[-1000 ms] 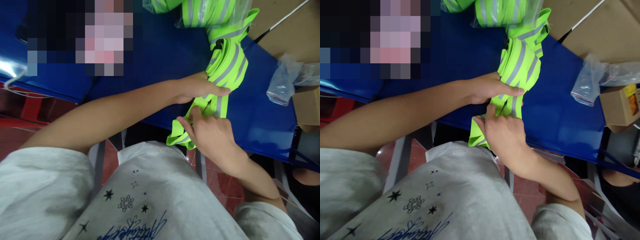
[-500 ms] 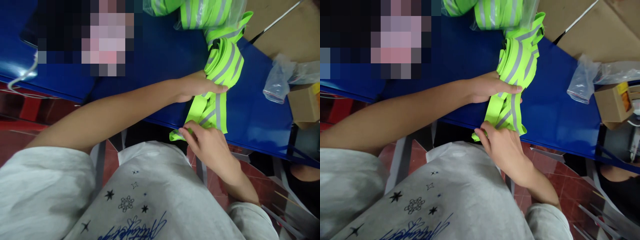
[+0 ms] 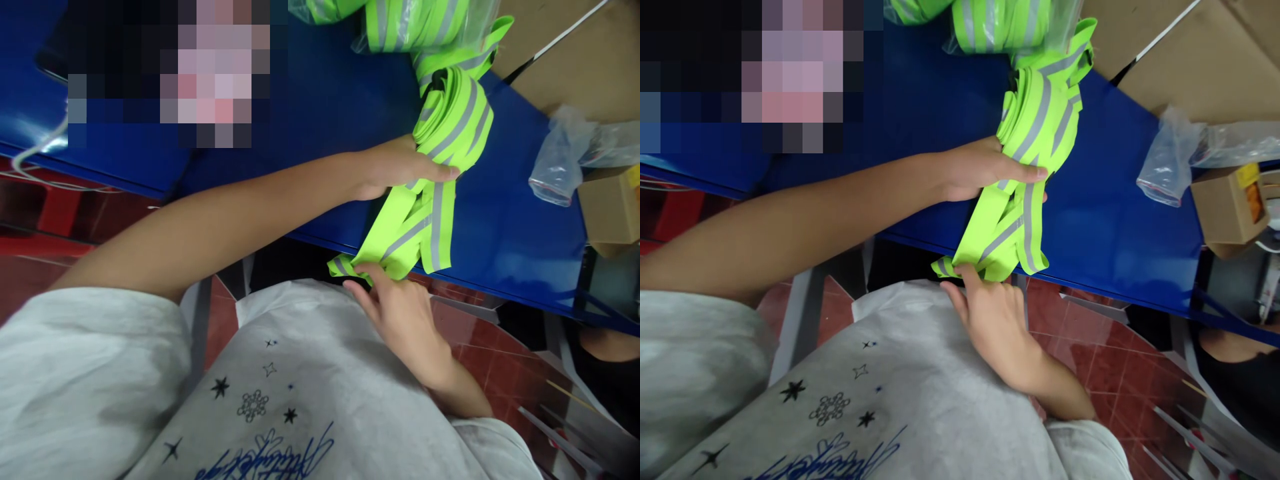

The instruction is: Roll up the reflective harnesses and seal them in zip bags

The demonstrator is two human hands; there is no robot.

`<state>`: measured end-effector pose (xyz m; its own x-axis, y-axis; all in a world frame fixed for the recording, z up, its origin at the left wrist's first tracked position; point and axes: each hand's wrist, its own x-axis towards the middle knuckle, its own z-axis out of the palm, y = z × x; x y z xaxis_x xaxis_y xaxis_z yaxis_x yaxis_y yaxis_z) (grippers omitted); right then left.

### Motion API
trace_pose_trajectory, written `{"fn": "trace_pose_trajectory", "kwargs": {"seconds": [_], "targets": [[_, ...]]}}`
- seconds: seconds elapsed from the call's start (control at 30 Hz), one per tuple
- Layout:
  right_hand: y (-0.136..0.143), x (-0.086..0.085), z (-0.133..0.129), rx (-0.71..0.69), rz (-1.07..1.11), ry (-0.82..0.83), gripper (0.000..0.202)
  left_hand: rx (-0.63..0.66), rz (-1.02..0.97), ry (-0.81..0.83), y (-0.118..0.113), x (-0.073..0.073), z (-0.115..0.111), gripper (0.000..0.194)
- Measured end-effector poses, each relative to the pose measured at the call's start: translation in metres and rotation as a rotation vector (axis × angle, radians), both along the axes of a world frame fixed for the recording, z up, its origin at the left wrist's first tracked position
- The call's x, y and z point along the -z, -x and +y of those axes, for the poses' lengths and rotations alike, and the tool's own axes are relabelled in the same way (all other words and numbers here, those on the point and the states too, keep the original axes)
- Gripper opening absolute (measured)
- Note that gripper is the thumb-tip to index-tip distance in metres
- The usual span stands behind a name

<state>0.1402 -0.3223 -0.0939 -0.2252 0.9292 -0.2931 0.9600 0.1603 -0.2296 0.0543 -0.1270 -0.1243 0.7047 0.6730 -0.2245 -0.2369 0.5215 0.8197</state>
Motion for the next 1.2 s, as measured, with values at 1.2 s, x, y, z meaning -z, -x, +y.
{"fn": "trace_pose_trajectory", "kwargs": {"seconds": [1.2], "targets": [[-0.025,-0.017,-0.021,-0.735,0.031,-0.561,0.018,0.001,-0.096,0.074,0.002,0.003,0.002,0.007]]}}
